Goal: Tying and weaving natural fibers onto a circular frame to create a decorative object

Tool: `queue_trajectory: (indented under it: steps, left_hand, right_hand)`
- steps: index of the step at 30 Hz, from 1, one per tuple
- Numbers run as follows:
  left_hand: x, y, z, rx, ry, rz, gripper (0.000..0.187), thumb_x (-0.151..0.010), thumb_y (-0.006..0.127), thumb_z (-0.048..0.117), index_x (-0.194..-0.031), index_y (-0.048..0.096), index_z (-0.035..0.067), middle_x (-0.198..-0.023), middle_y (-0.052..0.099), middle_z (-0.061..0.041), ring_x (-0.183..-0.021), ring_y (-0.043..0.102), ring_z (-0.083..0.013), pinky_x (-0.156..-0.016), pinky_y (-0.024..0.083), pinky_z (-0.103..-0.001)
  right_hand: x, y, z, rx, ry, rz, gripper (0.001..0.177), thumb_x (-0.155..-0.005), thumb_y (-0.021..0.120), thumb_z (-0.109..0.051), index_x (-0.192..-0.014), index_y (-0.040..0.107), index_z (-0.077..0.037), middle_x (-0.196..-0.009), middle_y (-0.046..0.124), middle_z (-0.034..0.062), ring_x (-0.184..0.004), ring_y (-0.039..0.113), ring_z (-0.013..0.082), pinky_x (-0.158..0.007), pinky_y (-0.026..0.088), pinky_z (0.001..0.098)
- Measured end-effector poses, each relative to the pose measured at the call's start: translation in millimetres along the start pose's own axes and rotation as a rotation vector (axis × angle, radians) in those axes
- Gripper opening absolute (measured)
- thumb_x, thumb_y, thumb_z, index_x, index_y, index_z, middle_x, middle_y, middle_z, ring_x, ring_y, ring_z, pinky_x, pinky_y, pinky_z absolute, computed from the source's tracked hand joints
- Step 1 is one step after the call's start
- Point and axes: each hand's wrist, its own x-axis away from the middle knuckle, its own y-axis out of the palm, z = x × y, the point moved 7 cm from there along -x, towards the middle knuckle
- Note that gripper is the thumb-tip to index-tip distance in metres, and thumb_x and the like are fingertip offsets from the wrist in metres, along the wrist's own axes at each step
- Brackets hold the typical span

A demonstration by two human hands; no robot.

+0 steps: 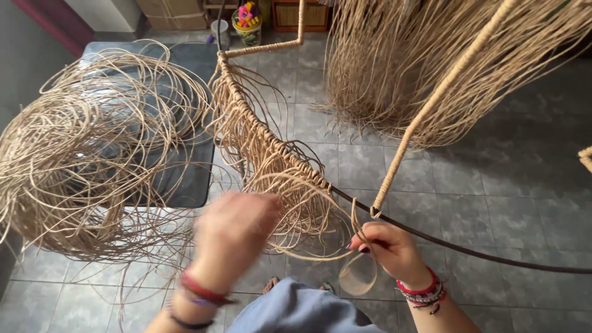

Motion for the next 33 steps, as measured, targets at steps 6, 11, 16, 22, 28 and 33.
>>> queue_trajectory:
  steps: [6, 11, 16, 22, 28, 33]
  left_hand:
    - [-29, 48, 32, 0.239, 0.189, -0.022, 0.020, -0.107, 0.054, 0.010, -0.120, 0.068, 0.004, -0.116, 0.069, -0.010, -0.085, 0.067, -0.0242, -0.071, 0.055, -0.038]
    - [-22, 5, -7, 0.048, 0.034, 0.049, 0.029, -0.103, 0.050, 0.000, -0.121, 0.071, 0.007, -0.119, 0.072, -0.009, -0.097, 0.070, -0.0241, -0.085, 0.056, -0.038]
    - [-32, 57, 15, -0.050, 0.194, -0.207, 0.051, -0.104, 0.054, 0.013, -0.154, 0.049, 0.021, -0.158, 0.052, -0.002, -0.098, 0.062, -0.0199, -0.084, 0.054, -0.034]
    - [6, 8, -57, -0.045, 0.078, 0.113, 0.021, -0.104, 0.056, 0.009, -0.119, 0.072, 0.010, -0.111, 0.072, -0.005, -0.086, 0.065, -0.0229, -0.076, 0.054, -0.035]
    - [2, 14, -70, 0.143, -0.310, 0.143, 0.025, -0.090, 0.065, 0.006, -0.115, 0.071, 0.008, -0.109, 0.066, -0.013, -0.090, 0.063, -0.0288, -0.077, 0.053, -0.040]
    - [-7, 43, -46, 0.054, 0.256, 0.220, 0.023, -0.100, 0.059, 0.011, -0.109, 0.078, 0.020, -0.113, 0.074, -0.005, -0.084, 0.063, -0.0245, -0.074, 0.055, -0.036]
  right_hand:
    - [-2, 4, 17, -0.121, 0.005, 0.032, 0.019, -0.092, 0.073, -0.019, -0.095, 0.070, 0.000, -0.091, 0.074, 0.0110, -0.082, 0.073, 0.0189, -0.072, 0.063, 0.0301]
    - [-28, 16, -7, -0.091, -0.111, -0.018, 0.031, -0.098, 0.067, -0.031, -0.100, 0.073, -0.001, -0.088, 0.077, 0.0100, -0.077, 0.075, 0.0170, -0.071, 0.062, 0.0273]
    - [-31, 20, 20, -0.176, -0.023, -0.052, 0.045, -0.098, 0.066, -0.039, -0.100, 0.077, 0.004, -0.093, 0.076, 0.0128, -0.082, 0.078, 0.0211, -0.074, 0.067, 0.0272]
    - [-59, 23, -9, -0.064, -0.345, 0.029, 0.019, -0.087, 0.079, -0.015, -0.088, 0.080, 0.003, -0.073, 0.079, 0.0129, -0.062, 0.075, 0.0159, -0.057, 0.059, 0.0269]
    - [-66, 38, 2, -0.062, -0.313, 0.042, 0.014, -0.087, 0.078, -0.012, -0.087, 0.081, 0.002, -0.070, 0.078, 0.0106, -0.061, 0.069, 0.0105, -0.059, 0.056, 0.0230]
    - [-44, 41, 51, -0.337, -0.247, 0.051, 0.016, -0.094, 0.065, 0.005, -0.106, 0.066, 0.015, -0.098, 0.078, 0.0300, -0.089, 0.080, 0.0261, -0.072, 0.066, 0.0354]
